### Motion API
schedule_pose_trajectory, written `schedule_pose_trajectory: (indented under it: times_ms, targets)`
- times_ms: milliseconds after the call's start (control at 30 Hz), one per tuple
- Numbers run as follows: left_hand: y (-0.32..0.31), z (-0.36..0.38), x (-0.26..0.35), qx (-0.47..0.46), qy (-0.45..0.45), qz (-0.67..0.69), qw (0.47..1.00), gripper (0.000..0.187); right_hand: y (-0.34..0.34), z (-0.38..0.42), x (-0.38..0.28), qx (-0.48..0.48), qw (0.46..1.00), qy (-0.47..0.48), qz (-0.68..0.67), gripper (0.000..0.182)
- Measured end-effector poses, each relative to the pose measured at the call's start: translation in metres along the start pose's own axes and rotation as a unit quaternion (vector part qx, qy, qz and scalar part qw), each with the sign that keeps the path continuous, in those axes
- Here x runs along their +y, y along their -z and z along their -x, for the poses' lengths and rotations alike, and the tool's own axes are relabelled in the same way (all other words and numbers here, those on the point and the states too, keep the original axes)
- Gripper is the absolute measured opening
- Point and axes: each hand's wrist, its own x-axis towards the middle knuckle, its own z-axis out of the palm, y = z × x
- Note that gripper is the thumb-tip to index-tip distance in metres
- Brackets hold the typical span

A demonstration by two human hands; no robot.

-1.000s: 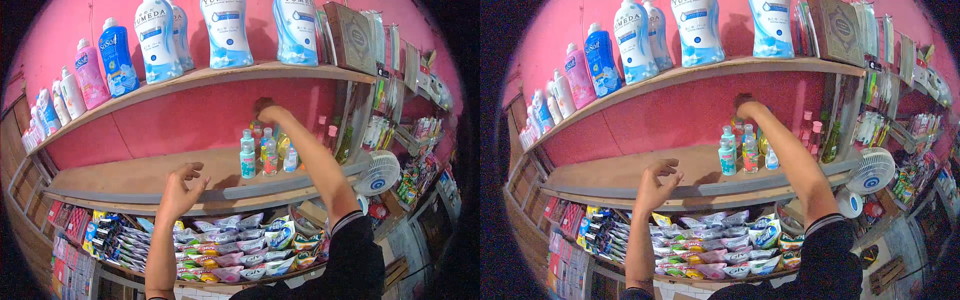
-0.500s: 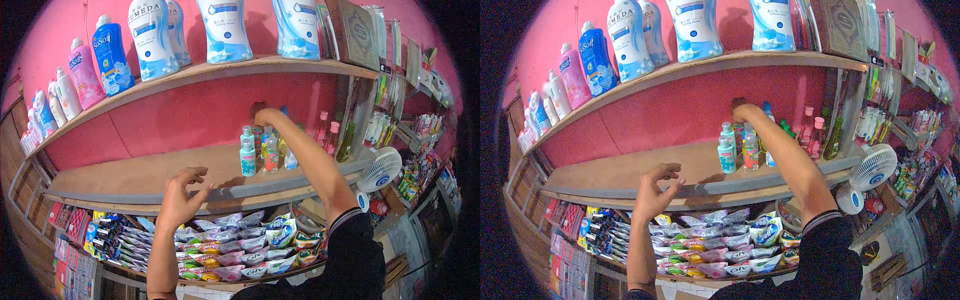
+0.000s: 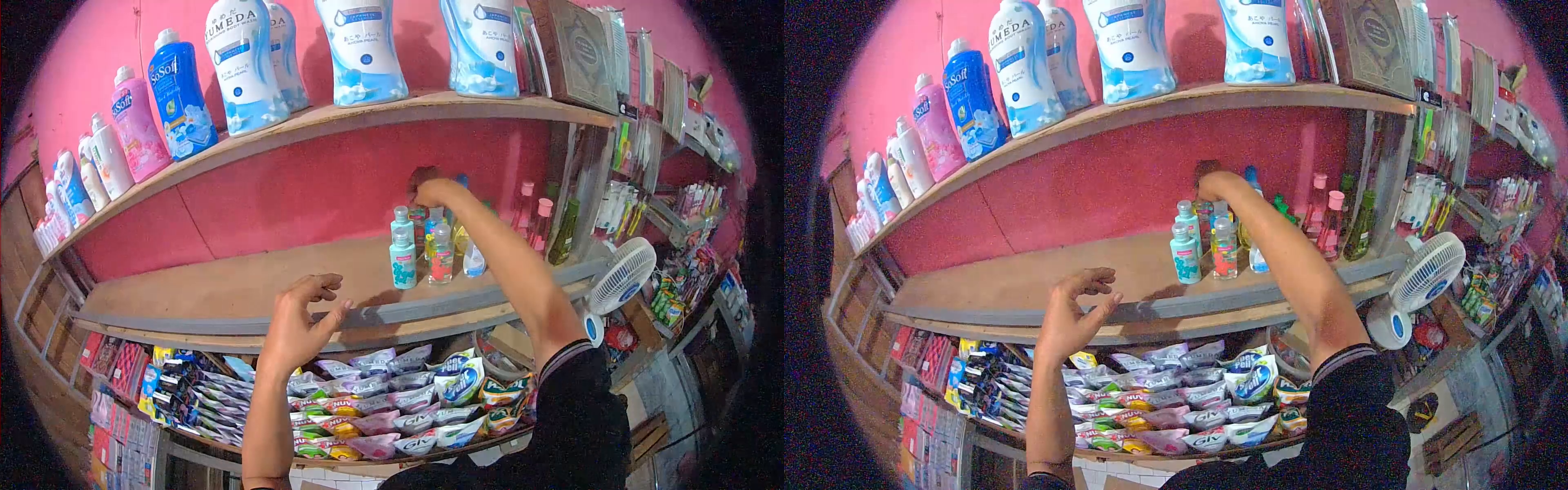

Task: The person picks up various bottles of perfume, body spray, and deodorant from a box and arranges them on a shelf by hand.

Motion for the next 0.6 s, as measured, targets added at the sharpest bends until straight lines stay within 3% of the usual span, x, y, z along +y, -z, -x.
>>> schedule_pose_trajectory:
  times_ms: [167, 267, 567, 600]
  targets:
    - [-0.001, 0.0, 0.0, 0.001, -0.001, -0.014, 1.0, 0.035, -0.013, -0.017, 0.006, 0.033, 0.999, -0.038, -0.021, 0.031]
    - [-0.002, 0.0, 0.001, 0.003, -0.009, -0.014, 1.0, 0.034, -0.024, -0.033, 0.018, 0.037, 0.999, 0.026, 0.016, 0.031]
    - [-0.004, -0.002, -0.003, -0.008, 0.013, -0.016, 1.0, 0.034, -0.01, -0.008, 0.002, 0.049, 0.998, -0.01, -0.029, 0.033]
    - [-0.005, -0.002, -0.003, -0.007, 0.022, -0.01, 1.0, 0.034, -0.006, -0.004, 0.0, 0.033, 0.999, -0.008, -0.027, 0.04]
